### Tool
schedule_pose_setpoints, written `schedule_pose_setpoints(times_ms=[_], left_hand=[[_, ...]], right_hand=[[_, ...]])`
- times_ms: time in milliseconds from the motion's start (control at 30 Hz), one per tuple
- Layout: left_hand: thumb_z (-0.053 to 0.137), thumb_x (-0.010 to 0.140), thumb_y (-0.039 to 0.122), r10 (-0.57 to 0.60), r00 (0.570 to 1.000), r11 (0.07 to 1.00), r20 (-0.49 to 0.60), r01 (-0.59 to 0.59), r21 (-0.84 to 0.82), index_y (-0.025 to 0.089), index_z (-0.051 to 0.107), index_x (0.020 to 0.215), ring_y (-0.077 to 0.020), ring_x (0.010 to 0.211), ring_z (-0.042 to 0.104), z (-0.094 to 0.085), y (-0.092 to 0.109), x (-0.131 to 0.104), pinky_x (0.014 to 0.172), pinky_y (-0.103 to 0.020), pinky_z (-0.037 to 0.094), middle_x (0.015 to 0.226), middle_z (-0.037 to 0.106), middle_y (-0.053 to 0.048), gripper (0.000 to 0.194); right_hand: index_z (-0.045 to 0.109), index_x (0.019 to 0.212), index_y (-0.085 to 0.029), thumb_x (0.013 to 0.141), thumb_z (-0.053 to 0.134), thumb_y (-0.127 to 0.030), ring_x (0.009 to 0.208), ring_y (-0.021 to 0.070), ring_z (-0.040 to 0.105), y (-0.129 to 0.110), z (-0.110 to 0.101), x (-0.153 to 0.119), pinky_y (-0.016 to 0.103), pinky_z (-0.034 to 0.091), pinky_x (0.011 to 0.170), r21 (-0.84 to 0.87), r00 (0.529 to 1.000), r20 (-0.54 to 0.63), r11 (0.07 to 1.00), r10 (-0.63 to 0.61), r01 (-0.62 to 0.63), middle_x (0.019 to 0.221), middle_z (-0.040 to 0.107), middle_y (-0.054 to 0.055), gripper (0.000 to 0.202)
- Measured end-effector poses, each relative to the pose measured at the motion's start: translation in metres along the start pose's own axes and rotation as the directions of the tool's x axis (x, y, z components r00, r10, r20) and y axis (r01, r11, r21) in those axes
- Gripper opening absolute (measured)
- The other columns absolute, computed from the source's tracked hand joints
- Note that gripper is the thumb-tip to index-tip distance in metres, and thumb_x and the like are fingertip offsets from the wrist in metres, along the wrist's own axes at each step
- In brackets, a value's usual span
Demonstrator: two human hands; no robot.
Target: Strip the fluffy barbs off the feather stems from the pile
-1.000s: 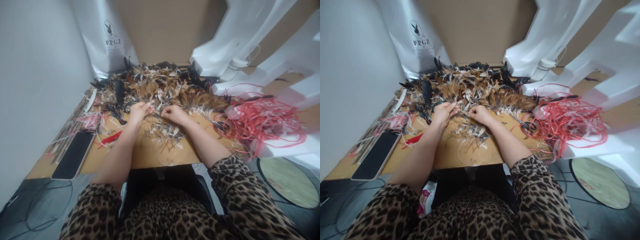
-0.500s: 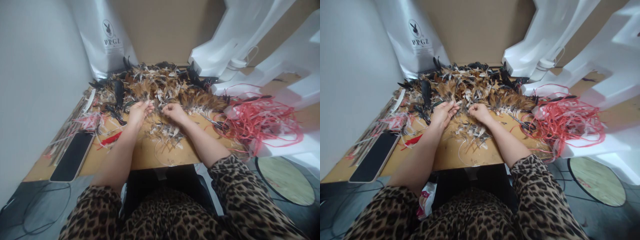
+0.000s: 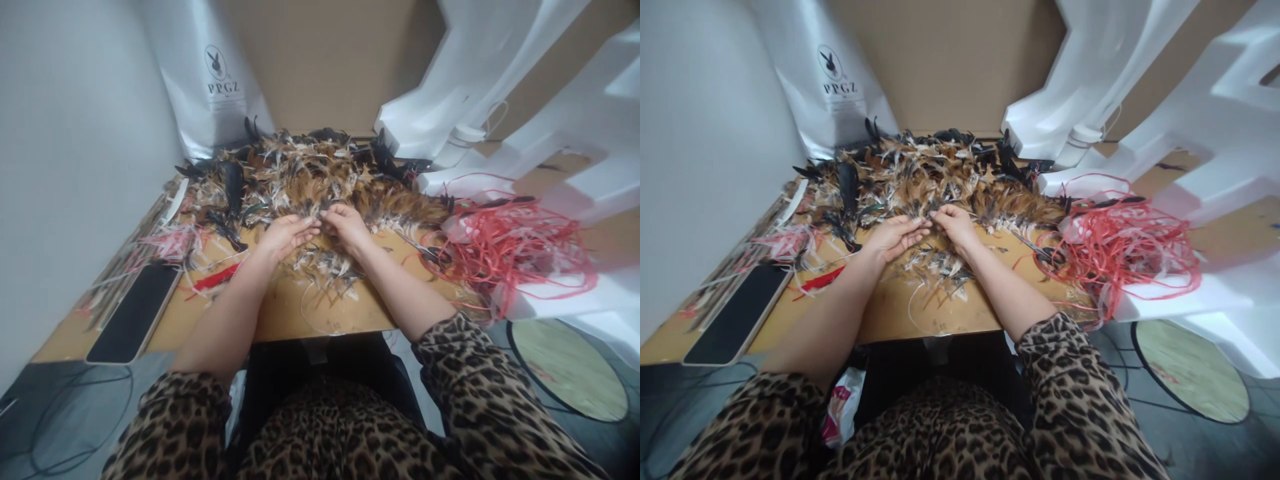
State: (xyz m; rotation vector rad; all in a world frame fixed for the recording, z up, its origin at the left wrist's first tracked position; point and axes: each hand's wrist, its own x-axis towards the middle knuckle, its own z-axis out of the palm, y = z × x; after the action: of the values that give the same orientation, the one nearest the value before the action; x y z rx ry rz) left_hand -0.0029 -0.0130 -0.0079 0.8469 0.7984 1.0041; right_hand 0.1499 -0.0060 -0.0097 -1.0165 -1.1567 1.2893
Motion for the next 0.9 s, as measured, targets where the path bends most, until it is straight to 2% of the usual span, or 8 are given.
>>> schedule_pose_setpoints(times_ms=[100,200,367,500,667,800,900], left_hand=[[0.062,0.072,0.011,-0.008,1.0,1.0,0.022,0.008,-0.002,0.006,0.064,0.077,-0.0094,0.064,0.064,-0.0004,-0.0007,0.0004,0.059,-0.016,0.049,0.077,0.068,-0.011,0.008],[0.06,0.073,0.009,-0.011,1.0,0.999,0.023,0.012,-0.048,0.006,0.064,0.075,-0.0076,0.062,0.063,-0.0009,0.0003,0.0011,0.059,-0.015,0.049,0.073,0.067,-0.01,0.005],[0.055,0.077,0.007,-0.055,0.996,0.98,0.065,0.067,-0.189,0.01,0.064,0.075,-0.004,0.057,0.06,-0.0011,0.0046,-0.0007,0.055,-0.011,0.048,0.069,0.065,-0.005,0.01],[0.054,0.078,0.008,-0.095,0.993,0.974,0.069,0.107,-0.202,0.011,0.063,0.075,-0.0022,0.055,0.058,0.0015,0.0066,-0.0045,0.052,-0.008,0.046,0.07,0.064,-0.003,0.01],[0.057,0.076,0.01,-0.111,0.991,0.981,0.072,0.121,-0.149,0.01,0.063,0.077,-0.0044,0.056,0.06,0.0018,0.0044,-0.003,0.052,-0.011,0.047,0.068,0.065,-0.004,0.006],[0.061,0.074,0.012,-0.028,1.0,0.997,-0.003,0.027,-0.07,0.008,0.062,0.075,-0.0089,0.061,0.063,0.0003,0.0004,0.0014,0.052,-0.014,0.048,0.071,0.067,-0.008,0.005],[0.063,0.072,0.014,0.0,0.999,1.0,-0.032,0.0,-0.013,0.007,0.061,0.072,-0.0091,0.06,0.063,0.0016,-0.0015,0.0017,0.053,-0.015,0.048,0.072,0.068,-0.009,0.008]], right_hand=[[0.048,0.059,-0.016,0.057,0.071,-0.038,0.041,0.0039,0.039,-0.0015,0.0028,-0.0029,0.017,0.027,0.041,-0.002,1.0,0.014,1.0,-0.002,0.002,0.048,0.048,-0.006,0.032],[0.051,0.062,-0.016,0.055,0.072,-0.037,0.043,0.0041,0.041,-0.0037,0.0029,-0.0035,0.017,0.027,0.041,0.071,0.997,0.059,0.996,0.058,-0.062,0.052,0.053,-0.005,0.031],[0.057,0.08,-0.017,0.055,0.074,-0.035,0.049,0.0047,0.046,-0.0056,-0.0024,-0.002,0.017,0.033,0.044,0.242,0.961,0.221,0.945,0.168,-0.221,0.067,0.062,-0.002,0.035],[0.056,0.078,-0.017,0.056,0.074,-0.034,0.051,0.0045,0.047,-0.0049,-0.0041,-0.0027,0.017,0.035,0.047,0.263,0.931,0.322,0.929,0.169,-0.26,0.072,0.064,-0.001,0.033],[0.053,0.068,-0.016,0.054,0.075,-0.035,0.048,0.0041,0.044,-0.0038,-0.0013,-0.0033,0.017,0.033,0.047,0.215,0.965,0.237,0.963,0.113,-0.165,0.061,0.06,-0.004,0.032],[0.053,0.064,-0.016,0.056,0.074,-0.036,0.045,0.0039,0.041,-0.0048,0.0014,-0.0037,0.017,0.03,0.045,0.145,0.991,0.129,0.988,0.03,-0.048,0.053,0.054,-0.005,0.03],[0.053,0.063,-0.016,0.054,0.073,-0.038,0.046,0.0043,0.04,-0.0068,0.0036,-0.0054,0.018,0.031,0.045,0.082,0.998,0.064,0.997,0.004,-0.009,0.052,0.052,-0.005,0.031]])
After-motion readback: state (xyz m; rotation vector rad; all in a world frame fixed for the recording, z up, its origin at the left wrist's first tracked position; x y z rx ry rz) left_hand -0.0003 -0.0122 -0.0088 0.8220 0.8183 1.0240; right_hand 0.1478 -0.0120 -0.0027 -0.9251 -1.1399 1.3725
